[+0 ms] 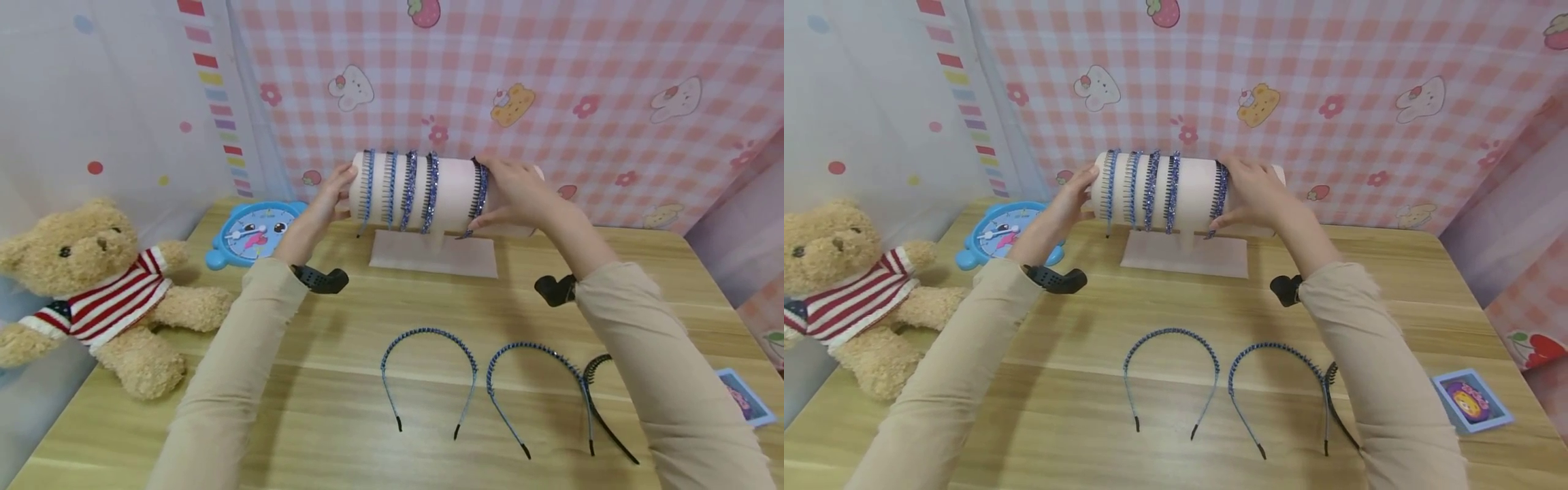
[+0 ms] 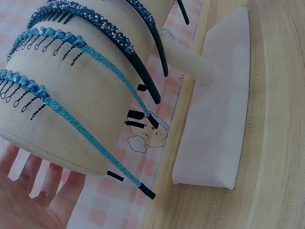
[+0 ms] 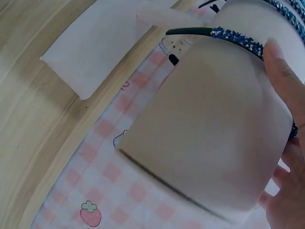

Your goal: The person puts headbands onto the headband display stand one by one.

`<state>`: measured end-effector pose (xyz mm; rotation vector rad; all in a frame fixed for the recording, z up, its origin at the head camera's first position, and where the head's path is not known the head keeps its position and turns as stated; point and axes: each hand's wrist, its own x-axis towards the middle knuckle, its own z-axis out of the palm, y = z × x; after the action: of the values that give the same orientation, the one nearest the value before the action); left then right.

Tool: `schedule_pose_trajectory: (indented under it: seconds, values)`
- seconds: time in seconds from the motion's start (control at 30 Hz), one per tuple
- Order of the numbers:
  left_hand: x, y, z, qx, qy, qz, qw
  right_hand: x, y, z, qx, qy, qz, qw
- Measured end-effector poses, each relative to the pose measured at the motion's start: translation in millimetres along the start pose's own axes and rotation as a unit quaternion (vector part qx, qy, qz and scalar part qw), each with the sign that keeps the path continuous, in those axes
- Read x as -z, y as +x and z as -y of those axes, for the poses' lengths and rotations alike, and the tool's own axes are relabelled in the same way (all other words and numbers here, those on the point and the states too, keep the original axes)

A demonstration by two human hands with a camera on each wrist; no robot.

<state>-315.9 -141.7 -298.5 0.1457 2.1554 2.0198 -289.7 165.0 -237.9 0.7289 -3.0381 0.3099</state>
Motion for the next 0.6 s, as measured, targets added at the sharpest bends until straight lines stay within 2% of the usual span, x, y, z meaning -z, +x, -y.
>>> schedule_pose_trajectory:
  seconds: [0.17,0.6]
  values:
    - [1.1,0.0,1.5,0.001,-0.008,0.003,1.0,-4,3.6,8,0.012,-0.006,-0.006,0.9999]
    - [4.0,-4.5,3.0,-0.005,0.02,0.002,0.9998,-17,15.6,27,0.034,-0.014,-0.035,0.9987]
